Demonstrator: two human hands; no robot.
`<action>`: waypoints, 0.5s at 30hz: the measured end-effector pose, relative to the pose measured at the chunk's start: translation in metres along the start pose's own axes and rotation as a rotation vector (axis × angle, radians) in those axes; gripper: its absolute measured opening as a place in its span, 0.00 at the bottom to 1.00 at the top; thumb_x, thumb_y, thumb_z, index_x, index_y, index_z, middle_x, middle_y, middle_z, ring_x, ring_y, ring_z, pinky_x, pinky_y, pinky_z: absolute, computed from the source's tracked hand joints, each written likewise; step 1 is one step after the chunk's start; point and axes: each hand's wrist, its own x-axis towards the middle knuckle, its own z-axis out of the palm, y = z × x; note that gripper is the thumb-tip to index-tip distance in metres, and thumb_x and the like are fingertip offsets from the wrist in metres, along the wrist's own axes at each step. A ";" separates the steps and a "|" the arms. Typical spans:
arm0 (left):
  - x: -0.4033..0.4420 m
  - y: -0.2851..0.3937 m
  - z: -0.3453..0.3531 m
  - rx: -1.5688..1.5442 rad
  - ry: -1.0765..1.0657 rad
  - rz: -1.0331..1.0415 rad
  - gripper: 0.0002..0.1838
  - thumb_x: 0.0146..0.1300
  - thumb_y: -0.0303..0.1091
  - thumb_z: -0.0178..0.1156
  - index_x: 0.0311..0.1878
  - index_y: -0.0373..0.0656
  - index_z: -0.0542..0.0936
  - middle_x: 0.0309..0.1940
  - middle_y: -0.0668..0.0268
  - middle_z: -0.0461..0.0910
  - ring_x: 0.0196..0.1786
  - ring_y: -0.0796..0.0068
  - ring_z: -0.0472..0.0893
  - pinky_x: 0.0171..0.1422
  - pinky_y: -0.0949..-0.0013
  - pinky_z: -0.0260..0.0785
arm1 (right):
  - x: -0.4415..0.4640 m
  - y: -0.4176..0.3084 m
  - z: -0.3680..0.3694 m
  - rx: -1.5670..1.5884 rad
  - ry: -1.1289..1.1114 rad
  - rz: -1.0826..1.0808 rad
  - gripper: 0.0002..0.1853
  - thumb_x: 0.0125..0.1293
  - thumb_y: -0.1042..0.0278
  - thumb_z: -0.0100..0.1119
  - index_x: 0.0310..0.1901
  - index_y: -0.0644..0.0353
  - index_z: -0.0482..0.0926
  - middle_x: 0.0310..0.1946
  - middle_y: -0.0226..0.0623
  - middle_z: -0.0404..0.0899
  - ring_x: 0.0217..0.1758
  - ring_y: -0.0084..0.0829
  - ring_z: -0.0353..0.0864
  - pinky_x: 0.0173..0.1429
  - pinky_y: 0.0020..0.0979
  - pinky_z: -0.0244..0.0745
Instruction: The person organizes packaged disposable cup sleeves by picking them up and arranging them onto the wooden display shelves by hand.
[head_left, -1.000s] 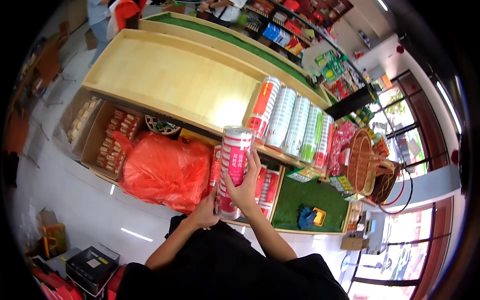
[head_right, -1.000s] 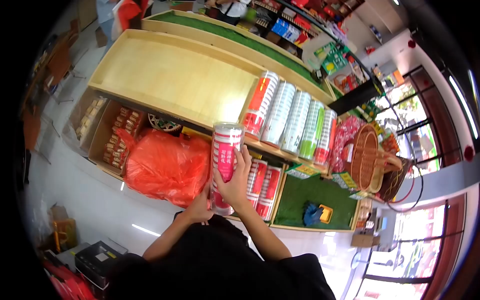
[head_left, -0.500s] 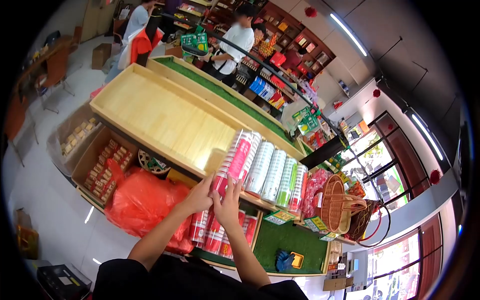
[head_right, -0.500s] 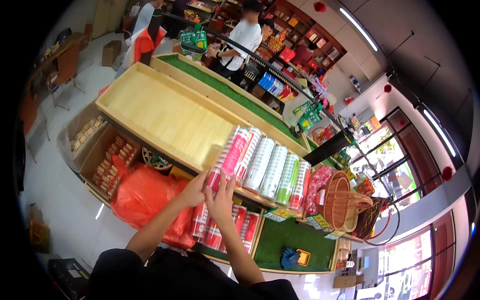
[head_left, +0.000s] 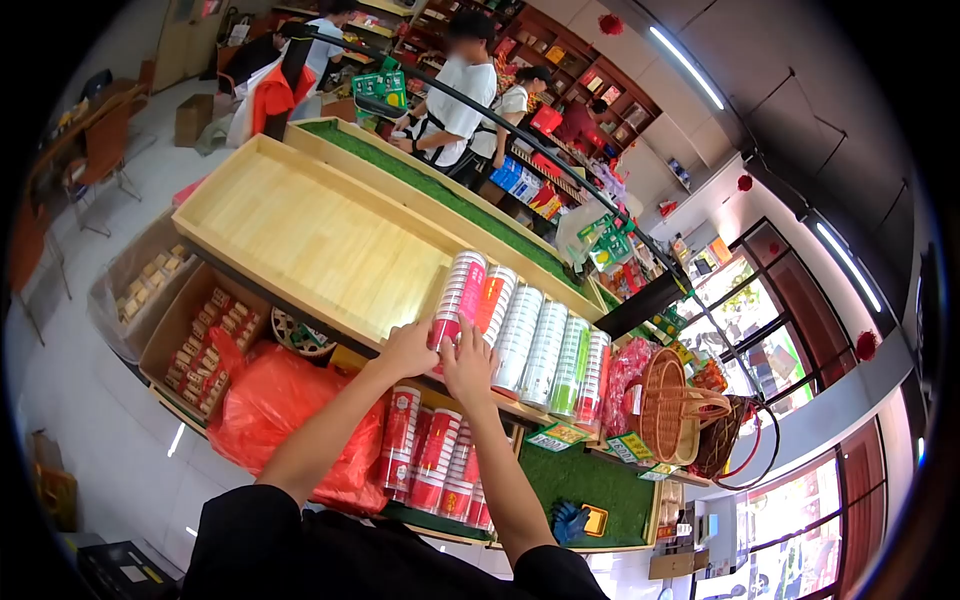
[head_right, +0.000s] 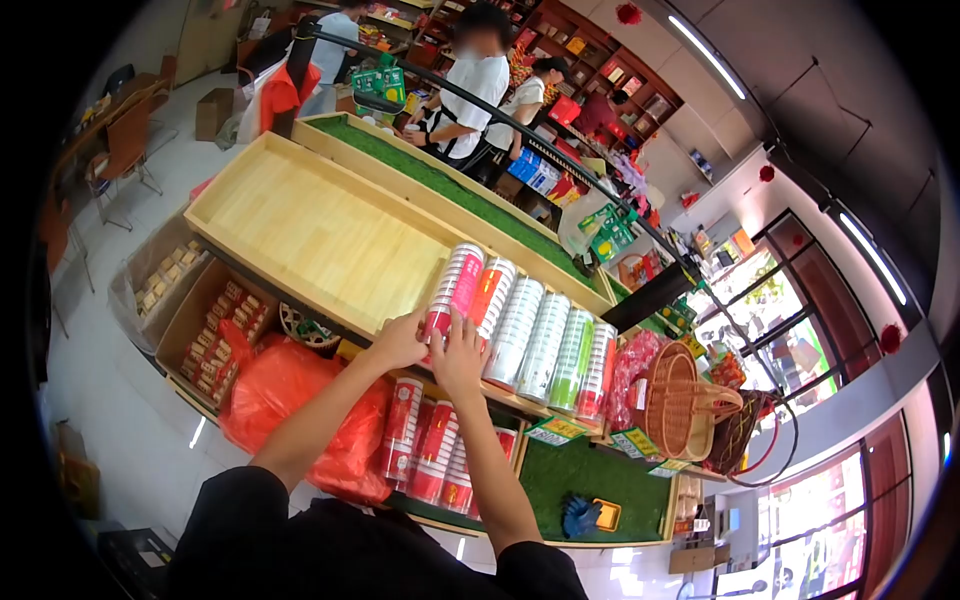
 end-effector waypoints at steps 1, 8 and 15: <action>0.005 0.000 -0.001 0.001 0.007 0.000 0.33 0.49 0.32 0.61 0.62 0.39 0.69 0.40 0.50 0.83 0.47 0.46 0.81 0.49 0.52 0.73 | 0.007 0.005 0.003 0.001 0.002 -0.006 0.33 0.69 0.46 0.50 0.73 0.47 0.60 0.68 0.54 0.64 0.70 0.53 0.64 0.73 0.59 0.48; 0.031 -0.036 0.003 -0.009 -0.029 0.002 0.40 0.48 0.29 0.59 0.70 0.41 0.63 0.49 0.48 0.81 0.52 0.47 0.80 0.56 0.55 0.73 | 0.018 0.014 0.027 -0.089 0.069 -0.079 0.33 0.67 0.48 0.54 0.69 0.54 0.65 0.64 0.45 0.70 0.68 0.46 0.65 0.73 0.56 0.48; 0.019 -0.046 -0.008 0.095 -0.125 0.106 0.47 0.48 0.36 0.61 0.74 0.41 0.56 0.55 0.42 0.76 0.53 0.42 0.78 0.58 0.50 0.72 | 0.009 0.007 0.030 -0.152 0.185 -0.107 0.32 0.63 0.49 0.58 0.67 0.53 0.69 0.60 0.41 0.73 0.66 0.41 0.67 0.74 0.54 0.51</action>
